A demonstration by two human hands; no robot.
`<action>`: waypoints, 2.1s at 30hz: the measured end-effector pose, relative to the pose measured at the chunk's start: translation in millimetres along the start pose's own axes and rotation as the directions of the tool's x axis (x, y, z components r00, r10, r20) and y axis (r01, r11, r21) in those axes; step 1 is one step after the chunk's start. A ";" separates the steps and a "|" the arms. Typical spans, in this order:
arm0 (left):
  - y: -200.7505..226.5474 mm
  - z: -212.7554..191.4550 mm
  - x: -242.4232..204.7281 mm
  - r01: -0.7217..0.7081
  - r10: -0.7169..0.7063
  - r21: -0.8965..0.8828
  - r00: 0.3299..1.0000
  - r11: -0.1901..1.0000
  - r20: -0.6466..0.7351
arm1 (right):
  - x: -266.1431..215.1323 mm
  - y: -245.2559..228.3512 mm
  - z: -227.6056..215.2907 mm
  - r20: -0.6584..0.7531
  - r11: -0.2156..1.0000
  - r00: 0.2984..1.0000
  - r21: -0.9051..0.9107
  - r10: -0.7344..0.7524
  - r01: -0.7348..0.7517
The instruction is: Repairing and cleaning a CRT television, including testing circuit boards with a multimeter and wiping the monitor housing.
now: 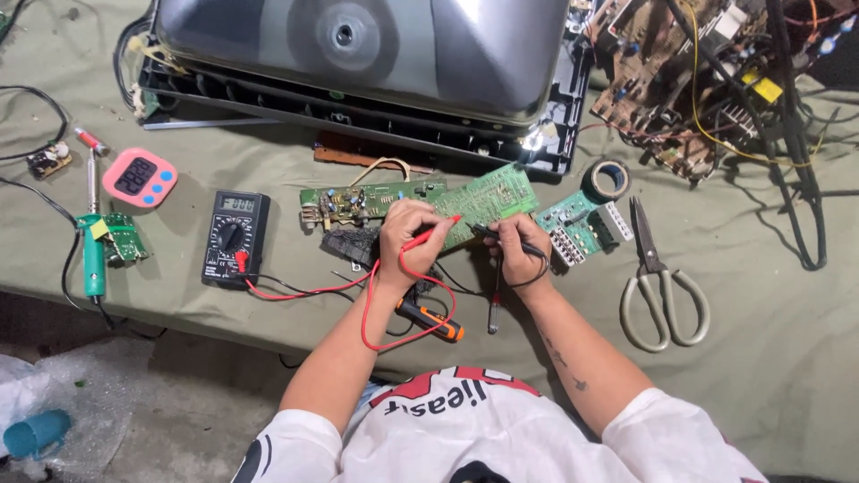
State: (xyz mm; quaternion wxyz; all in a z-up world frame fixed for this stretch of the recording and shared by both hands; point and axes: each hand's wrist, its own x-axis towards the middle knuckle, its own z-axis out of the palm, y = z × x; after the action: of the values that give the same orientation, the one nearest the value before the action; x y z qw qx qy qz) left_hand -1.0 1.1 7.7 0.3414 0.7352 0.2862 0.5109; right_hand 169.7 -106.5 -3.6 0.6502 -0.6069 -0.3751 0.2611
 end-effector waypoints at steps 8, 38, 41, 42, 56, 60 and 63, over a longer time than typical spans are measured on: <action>-4.3 -0.9 -2.2 0.011 -0.011 0.000 1.000 1.000 -0.004 | 1.5 4.6 -1.8 -0.021 0.999 0.999 0.035 0.029 -0.028; -5.6 -2.3 -2.0 0.000 0.000 -0.005 0.999 1.000 -0.051 | 0.6 9.8 0.5 -0.028 0.992 0.993 0.043 -0.114 0.116; -2.9 -2.9 -1.5 -0.002 0.002 -0.008 0.999 1.000 -0.053 | 1.1 7.0 -0.3 -0.003 0.991 0.991 0.027 -0.131 0.131; -2.0 -3.1 -1.0 -0.002 0.002 -0.007 0.999 1.000 -0.052 | 1.3 7.6 -1.1 0.005 0.990 0.990 0.019 -0.140 0.140; -2.7 -3.3 -1.5 0.005 -0.005 -0.010 0.999 1.000 -0.050 | -0.4 9.2 0.5 -0.033 0.992 0.992 0.021 -0.123 0.124; 1.7 -4.4 0.2 -0.003 0.002 -0.010 0.999 1.000 -0.045 | -1.5 11.1 -0.8 -0.042 0.993 0.992 0.009 -0.117 0.118; -8.4 -1.9 -4.5 0.010 -0.011 -0.018 0.999 1.000 -0.046 | -3.2 6.1 1.1 -0.056 0.995 0.994 -0.009 -0.095 0.095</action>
State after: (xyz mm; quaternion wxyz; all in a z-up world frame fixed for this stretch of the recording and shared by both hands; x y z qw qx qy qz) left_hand -4.8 3.1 -1.0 0.3440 0.7185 0.2934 0.5286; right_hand 167.7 -107.6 -10.2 0.6703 -0.5974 -0.3860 0.2117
